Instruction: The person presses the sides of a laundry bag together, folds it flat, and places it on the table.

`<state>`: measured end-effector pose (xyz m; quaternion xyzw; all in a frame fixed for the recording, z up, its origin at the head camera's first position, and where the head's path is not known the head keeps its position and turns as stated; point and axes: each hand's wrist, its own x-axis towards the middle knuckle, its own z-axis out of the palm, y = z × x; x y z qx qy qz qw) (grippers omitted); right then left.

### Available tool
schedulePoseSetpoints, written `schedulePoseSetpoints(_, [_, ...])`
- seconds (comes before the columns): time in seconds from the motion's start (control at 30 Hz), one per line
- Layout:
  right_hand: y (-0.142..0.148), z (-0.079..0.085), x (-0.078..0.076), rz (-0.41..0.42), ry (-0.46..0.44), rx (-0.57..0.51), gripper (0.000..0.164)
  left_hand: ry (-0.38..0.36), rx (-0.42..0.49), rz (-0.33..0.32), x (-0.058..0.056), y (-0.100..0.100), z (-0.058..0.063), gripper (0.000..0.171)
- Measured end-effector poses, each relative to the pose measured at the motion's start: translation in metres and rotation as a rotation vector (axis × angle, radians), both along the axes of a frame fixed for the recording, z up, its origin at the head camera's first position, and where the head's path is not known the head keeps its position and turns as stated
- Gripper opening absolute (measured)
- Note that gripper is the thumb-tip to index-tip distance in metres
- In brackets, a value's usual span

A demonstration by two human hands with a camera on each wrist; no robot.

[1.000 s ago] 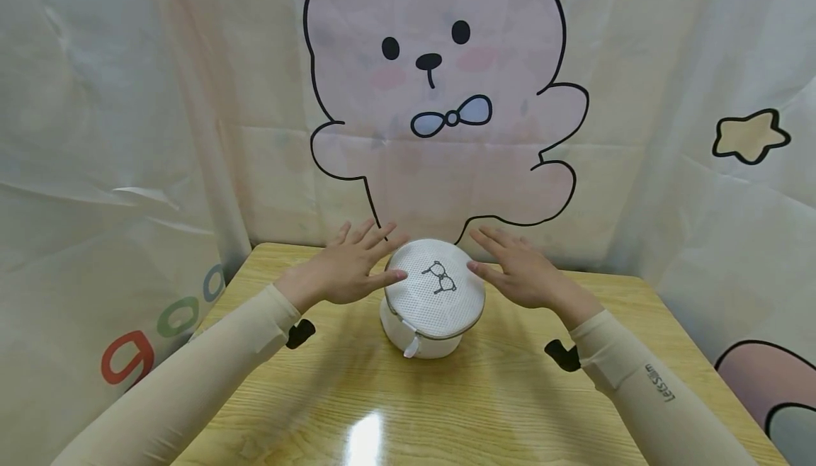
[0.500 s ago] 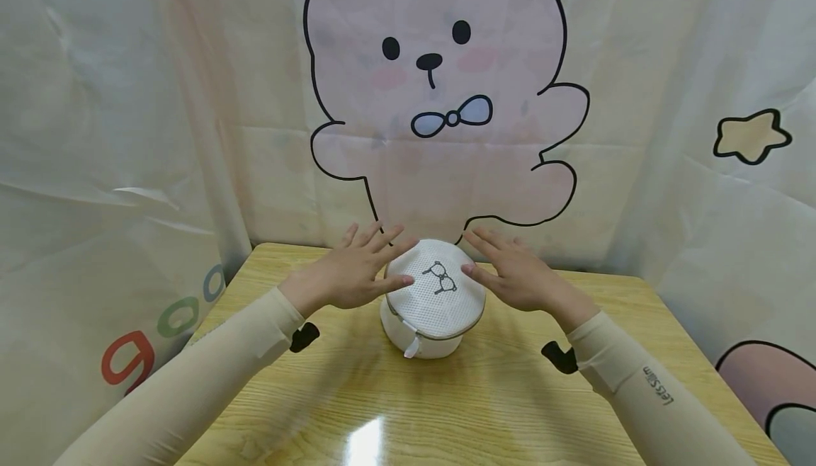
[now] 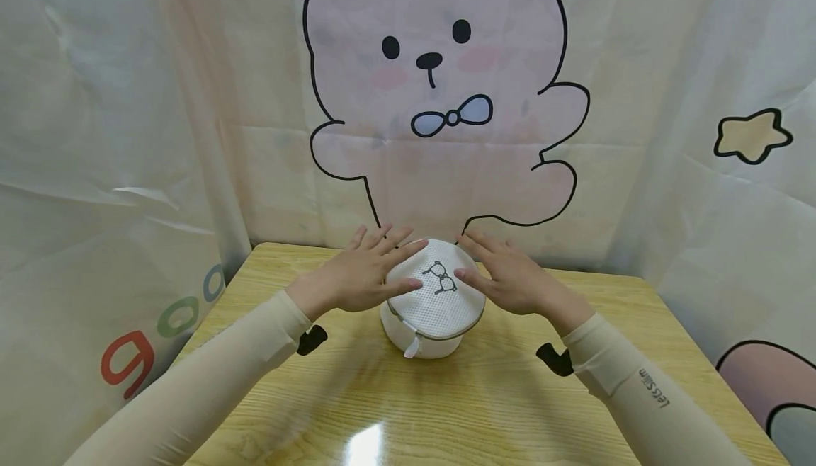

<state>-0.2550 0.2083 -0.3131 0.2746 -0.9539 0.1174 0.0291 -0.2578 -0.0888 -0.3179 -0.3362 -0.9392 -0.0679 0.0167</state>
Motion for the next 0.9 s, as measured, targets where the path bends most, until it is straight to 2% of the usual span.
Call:
schedulePoseSetpoints(0.4, [-0.005, -0.002, 0.003, 0.018, -0.010, 0.006, 0.072, 0.015, 0.003, -0.027, 0.000, 0.008, -0.004, 0.074])
schedulePoseSetpoints(0.9, [-0.011, -0.008, 0.001, 0.027, -0.046, -0.009, 0.076, -0.004, 0.008, -0.052, 0.003, 0.013, -0.006, 0.074])
